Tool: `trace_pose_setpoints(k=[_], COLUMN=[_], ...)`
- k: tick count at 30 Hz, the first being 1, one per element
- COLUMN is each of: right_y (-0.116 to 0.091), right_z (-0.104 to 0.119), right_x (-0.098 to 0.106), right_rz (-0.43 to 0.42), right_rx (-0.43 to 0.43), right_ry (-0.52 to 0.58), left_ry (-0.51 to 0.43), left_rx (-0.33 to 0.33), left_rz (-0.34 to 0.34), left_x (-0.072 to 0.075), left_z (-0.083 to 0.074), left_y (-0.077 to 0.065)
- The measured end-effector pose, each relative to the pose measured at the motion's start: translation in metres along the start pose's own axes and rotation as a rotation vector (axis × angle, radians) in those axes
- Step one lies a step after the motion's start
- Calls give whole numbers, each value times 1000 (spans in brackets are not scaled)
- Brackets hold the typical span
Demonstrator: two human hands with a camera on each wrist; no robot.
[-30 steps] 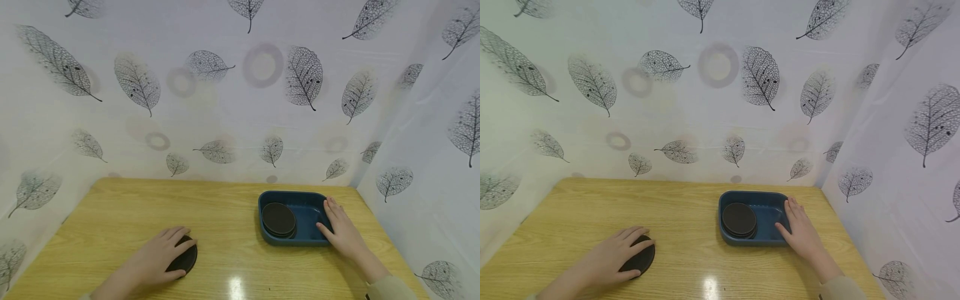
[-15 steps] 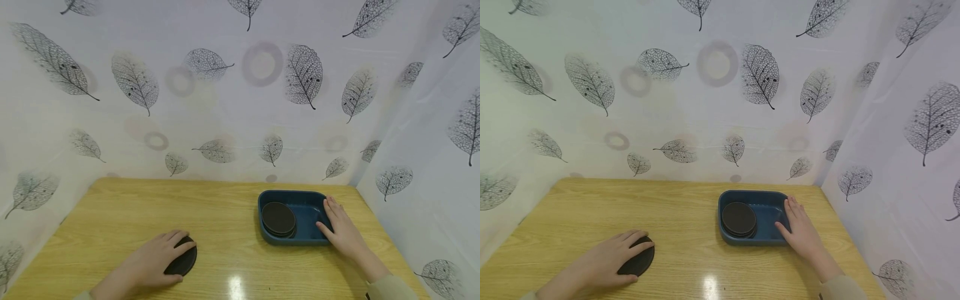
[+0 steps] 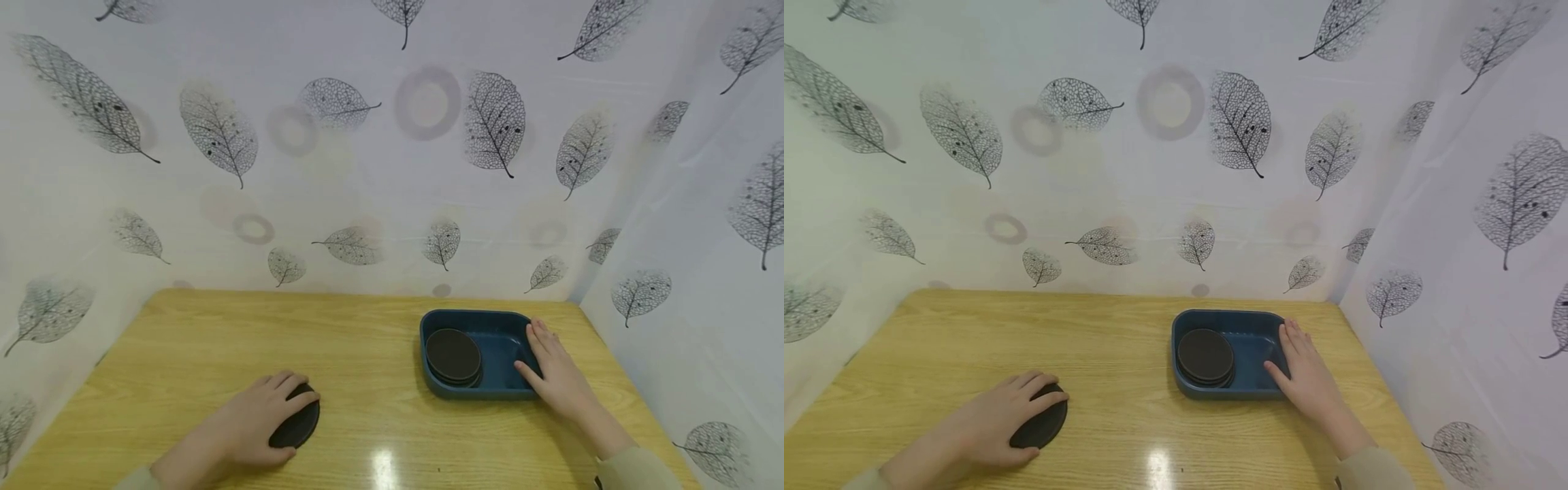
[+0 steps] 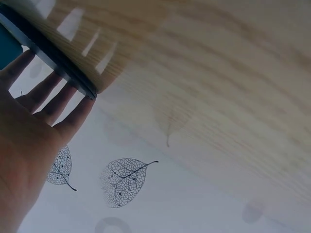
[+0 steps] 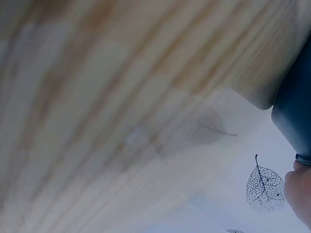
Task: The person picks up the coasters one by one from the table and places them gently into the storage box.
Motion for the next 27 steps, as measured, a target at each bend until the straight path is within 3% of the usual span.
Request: trace_pose_setpoints(k=[13, 27], right_y=[0, 0], right_z=[0, 0], right_x=[0, -1], right_rz=[10, 3], right_rx=[-9, -5], right_ry=[8, 10], left_ry=[42, 114], left_rx=[-60, -143], left_rz=[-19, -97], left_x=[5, 18], left_z=[-8, -22], left_y=[13, 38])
Point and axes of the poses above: each hand's wrist, its own y-axis towards the middle knuckle, its own x-axis out of the back of the hand, z = x × y, the point moved 7 cm from there along y, towards the middle knuckle, and after that the axes turned 15 degrees about -y, right-handed, at the moved point
